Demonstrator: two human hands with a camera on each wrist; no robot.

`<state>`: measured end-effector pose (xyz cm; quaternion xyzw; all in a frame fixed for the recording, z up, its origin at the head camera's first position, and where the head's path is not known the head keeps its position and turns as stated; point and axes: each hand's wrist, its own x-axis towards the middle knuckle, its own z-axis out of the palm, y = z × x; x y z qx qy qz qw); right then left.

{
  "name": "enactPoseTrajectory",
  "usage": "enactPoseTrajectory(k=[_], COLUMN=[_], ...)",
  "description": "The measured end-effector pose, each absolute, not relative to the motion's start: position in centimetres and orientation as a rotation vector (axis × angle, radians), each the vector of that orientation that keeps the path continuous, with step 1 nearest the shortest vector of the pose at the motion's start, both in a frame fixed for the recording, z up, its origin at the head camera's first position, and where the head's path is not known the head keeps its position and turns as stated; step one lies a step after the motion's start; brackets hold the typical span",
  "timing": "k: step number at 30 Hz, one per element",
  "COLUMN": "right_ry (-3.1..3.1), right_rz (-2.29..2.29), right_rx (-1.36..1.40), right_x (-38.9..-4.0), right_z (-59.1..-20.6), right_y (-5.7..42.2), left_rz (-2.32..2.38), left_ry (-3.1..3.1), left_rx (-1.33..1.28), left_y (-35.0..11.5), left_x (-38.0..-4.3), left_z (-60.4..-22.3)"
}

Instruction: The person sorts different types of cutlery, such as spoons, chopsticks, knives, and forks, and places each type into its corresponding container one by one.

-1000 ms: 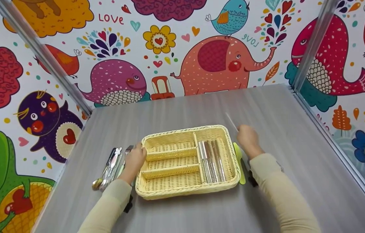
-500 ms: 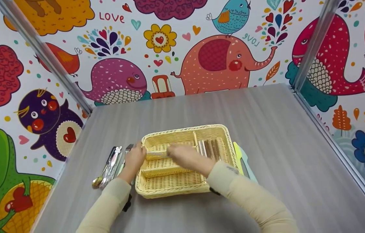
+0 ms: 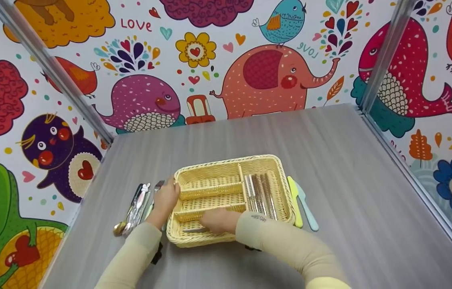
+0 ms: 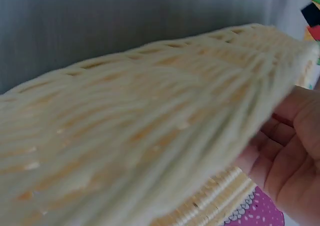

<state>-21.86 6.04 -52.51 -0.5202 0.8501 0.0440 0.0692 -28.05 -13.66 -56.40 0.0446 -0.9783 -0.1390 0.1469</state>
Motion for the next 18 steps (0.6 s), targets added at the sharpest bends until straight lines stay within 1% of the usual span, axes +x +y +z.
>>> enactPoseTrajectory(k=[2, 11, 18], right_ry=[2.546, 2.493, 2.534], right_rz=[0.148, 0.005, 0.067], right_rx=[-1.569, -1.344, -1.225], right_x=[-22.0, -22.9, -22.7], right_z=[-53.0, -54.5, -54.7], right_y=[5.8, 5.2, 5.2], left_rz=[-0.406, -0.419, -0.410], left_ry=[-2.820, -2.814, -2.826], left_rx=[0.130, 0.138, 0.132], left_y=[-13.7, -13.6, -13.7], left_x=[-28.0, -28.0, -28.0], left_z=[-56.3, -56.3, -56.3])
